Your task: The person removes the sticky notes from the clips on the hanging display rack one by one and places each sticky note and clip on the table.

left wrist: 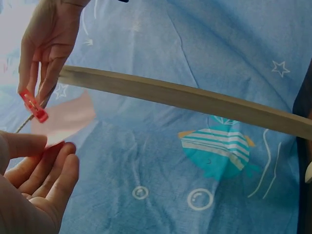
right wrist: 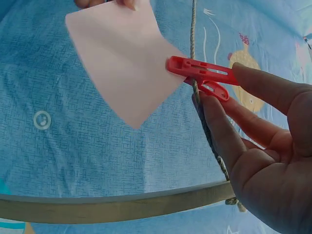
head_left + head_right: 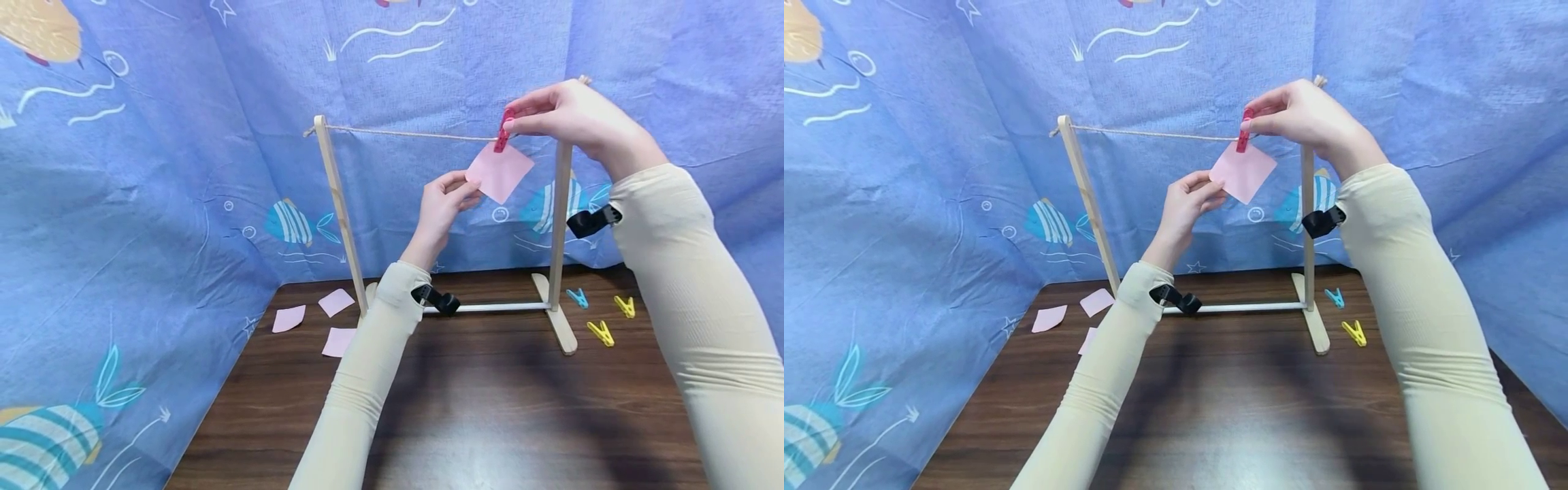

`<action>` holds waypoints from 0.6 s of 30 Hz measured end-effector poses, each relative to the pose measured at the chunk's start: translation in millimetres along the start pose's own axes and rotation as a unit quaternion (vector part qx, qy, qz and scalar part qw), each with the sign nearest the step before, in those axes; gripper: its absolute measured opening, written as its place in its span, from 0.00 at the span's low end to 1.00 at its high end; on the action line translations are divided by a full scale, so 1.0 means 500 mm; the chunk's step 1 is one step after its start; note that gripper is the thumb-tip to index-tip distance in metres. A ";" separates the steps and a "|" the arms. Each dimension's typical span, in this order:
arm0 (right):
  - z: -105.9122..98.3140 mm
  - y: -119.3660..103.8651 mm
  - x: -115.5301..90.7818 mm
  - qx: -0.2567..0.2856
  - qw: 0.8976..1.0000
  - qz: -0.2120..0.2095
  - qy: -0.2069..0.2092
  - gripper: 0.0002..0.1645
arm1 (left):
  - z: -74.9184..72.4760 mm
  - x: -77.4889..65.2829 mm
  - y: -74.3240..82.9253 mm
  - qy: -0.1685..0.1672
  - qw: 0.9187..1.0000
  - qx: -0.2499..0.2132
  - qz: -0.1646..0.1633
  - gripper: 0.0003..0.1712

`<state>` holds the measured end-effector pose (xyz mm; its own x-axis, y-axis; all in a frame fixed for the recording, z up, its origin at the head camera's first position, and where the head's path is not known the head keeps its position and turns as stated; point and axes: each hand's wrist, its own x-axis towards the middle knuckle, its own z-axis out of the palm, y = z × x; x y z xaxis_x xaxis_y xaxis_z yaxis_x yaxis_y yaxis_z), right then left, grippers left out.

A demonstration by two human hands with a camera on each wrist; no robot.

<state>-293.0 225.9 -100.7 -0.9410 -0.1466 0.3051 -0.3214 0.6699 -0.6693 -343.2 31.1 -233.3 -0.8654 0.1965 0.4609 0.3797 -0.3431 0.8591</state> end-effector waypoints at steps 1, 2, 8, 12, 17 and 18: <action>0.000 0.002 0.000 0.006 1.000 -0.003 0.001 0.38 | -0.001 -0.001 0.001 0.004 1.000 -0.001 0.005 0.12; 0.001 0.004 -0.001 0.011 1.000 -0.006 0.002 0.38 | -0.003 -0.002 0.001 0.006 1.000 -0.005 0.009 0.12; 0.006 0.007 -0.002 0.022 1.000 -0.011 0.006 0.38 | -0.009 -0.003 0.001 0.020 1.000 -0.010 0.013 0.13; 0.009 0.003 -0.003 0.015 1.000 -0.006 0.016 0.37 | -0.011 -0.004 0.003 0.016 1.000 -0.009 0.011 0.13; 0.019 -0.003 -0.006 -0.011 0.999 -0.004 0.047 0.36 | -0.010 -0.007 0.008 0.013 1.000 -0.008 0.017 0.12; 0.023 -0.004 -0.007 -0.016 0.998 -0.004 0.055 0.36 | -0.010 -0.007 0.009 0.013 1.000 -0.007 0.019 0.12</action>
<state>-290.2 216.7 -108.1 -0.9207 -0.0729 0.3834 -0.3235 0.6924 -0.6449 -340.0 24.0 -232.1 -0.8588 0.1593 0.4869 0.4075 -0.3636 0.8377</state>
